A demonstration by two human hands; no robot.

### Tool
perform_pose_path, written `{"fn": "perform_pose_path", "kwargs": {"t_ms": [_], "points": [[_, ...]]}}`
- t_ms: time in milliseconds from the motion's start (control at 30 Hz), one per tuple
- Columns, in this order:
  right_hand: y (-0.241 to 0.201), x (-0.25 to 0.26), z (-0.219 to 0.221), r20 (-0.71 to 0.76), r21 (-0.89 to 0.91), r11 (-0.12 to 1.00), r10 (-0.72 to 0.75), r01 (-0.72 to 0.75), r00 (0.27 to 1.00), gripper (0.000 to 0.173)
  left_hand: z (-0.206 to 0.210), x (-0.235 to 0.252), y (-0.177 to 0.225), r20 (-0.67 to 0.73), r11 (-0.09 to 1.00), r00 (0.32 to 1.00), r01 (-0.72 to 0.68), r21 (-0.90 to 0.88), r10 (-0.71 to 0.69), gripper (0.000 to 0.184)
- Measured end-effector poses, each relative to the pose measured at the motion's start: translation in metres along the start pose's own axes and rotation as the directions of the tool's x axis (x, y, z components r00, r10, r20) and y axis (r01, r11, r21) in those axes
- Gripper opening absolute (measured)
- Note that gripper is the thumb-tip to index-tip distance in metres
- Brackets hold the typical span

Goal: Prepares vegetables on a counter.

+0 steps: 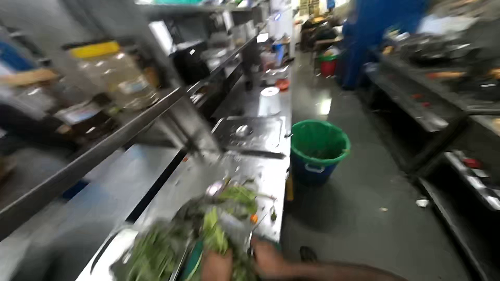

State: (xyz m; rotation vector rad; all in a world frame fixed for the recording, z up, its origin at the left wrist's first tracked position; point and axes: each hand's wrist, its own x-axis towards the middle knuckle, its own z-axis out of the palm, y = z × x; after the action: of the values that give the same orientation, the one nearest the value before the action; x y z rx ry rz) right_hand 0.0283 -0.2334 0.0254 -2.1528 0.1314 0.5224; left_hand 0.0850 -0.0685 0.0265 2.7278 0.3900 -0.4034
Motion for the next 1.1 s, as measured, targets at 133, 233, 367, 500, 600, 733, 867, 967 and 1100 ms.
{"fn": "perform_pose_path", "kwargs": {"t_ms": [133, 233, 367, 500, 600, 733, 867, 967, 1100], "points": [[-0.054, 0.060, -0.038, -0.115, 0.090, 0.995, 0.040, -0.029, 0.993, 0.043, -0.001, -0.001, 0.002, 0.009, 0.994, 0.995, 0.103, 0.049, -0.103, 0.085], [-0.054, 0.086, -0.080, -0.226, 0.030, 0.999, 0.040, -0.034, 0.973, 0.037, -0.005, 0.000, -0.001, 0.032, 0.993, 0.992, 0.119, -0.004, -0.118, 0.089], [-0.002, 0.098, -0.109, -0.228, -0.123, 0.987, 0.069, -0.099, 0.971, 0.029, -0.006, 0.003, -0.005, 0.042, 0.993, 0.992, 0.119, -0.015, -0.118, 0.089], [0.034, 0.105, -0.095, -0.151, -0.287, 0.952, 0.068, -0.110, 0.986, 0.032, -0.010, 0.006, -0.008, 0.077, 0.995, 0.992, 0.099, -0.018, -0.097, 0.091], [0.003, 0.094, -0.082, -0.219, -0.311, 0.950, -0.093, 0.021, 0.971, 0.046, -0.011, 0.005, -0.005, 0.076, 0.996, 0.993, 0.091, 0.015, -0.092, 0.091], [-0.070, 0.083, -0.058, 0.069, -0.411, 0.849, -0.333, 0.331, 0.940, 0.059, -0.009, 0.001, -0.001, 0.049, 0.989, 0.994, 0.088, 0.117, -0.094, 0.091], [-0.098, 0.099, -0.034, 0.302, -0.551, 0.701, -0.339, 0.454, 0.891, 0.044, -0.006, -0.003, 0.001, 0.013, 0.988, 0.997, 0.068, 0.137, -0.070, 0.092], [-0.114, 0.103, -0.045, 0.303, -0.410, 0.760, -0.408, 0.504, 0.861, 0.035, -0.013, -0.011, 0.003, 0.039, 0.988, 0.997, 0.058, 0.143, -0.064, 0.096], [-0.127, 0.126, -0.099, -0.070, 0.130, 0.887, -0.439, 0.444, 0.896, 0.035, -0.017, -0.028, -0.001, 0.074, 0.975, 0.996, 0.041, 0.220, -0.058, 0.099]]}}
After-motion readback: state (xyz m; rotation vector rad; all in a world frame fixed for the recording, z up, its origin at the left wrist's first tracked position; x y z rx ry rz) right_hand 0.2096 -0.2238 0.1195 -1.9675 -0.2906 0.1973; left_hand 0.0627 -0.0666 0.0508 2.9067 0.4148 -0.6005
